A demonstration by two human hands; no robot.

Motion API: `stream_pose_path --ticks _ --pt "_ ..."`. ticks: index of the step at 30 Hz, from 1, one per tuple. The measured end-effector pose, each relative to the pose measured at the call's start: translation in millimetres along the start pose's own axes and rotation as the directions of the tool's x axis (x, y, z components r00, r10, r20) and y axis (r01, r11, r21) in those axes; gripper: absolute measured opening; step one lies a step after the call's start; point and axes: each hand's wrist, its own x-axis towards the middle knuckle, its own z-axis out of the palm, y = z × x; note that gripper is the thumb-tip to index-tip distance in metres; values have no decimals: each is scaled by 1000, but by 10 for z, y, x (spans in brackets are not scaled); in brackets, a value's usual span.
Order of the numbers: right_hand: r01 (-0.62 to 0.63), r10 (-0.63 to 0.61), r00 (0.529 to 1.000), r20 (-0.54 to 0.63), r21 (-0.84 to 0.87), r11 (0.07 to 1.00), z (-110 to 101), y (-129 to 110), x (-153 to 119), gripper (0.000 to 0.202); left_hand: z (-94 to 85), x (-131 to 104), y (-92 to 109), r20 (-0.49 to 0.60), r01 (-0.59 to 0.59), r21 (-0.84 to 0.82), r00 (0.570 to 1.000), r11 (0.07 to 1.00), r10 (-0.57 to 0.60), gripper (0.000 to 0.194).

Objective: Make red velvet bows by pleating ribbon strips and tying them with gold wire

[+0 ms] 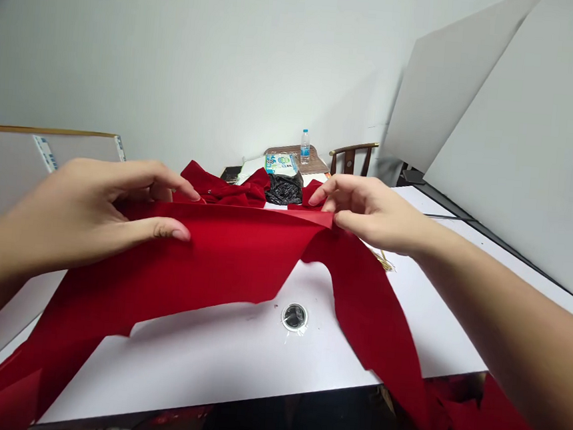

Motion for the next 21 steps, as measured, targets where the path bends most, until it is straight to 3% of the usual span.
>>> stream_pose_path --ticks 3,5,9,11,17,21 --pt "-99 101 994 -27 72 992 256 224 16 15 126 -43 -136 67 90 59 993 994 -93 29" --pt "-138 143 989 -34 115 984 438 372 19 26 225 -68 -234 122 161 72 978 984 -169 35" --pt "-67 75 971 229 -42 997 627 542 -13 53 374 -120 -412 200 227 102 949 968 -244 36" --pt "-16 54 966 252 -147 989 623 590 -51 61 393 -157 -477 206 238 107 944 965 -256 36" --pt "-29 27 1000 -16 -208 978 478 836 -235 21 261 -370 -592 220 141 63 964 988 -152 36" --pt "-119 83 989 -119 -328 937 281 882 -405 29 101 -551 -620 328 135 9 936 991 -131 27"
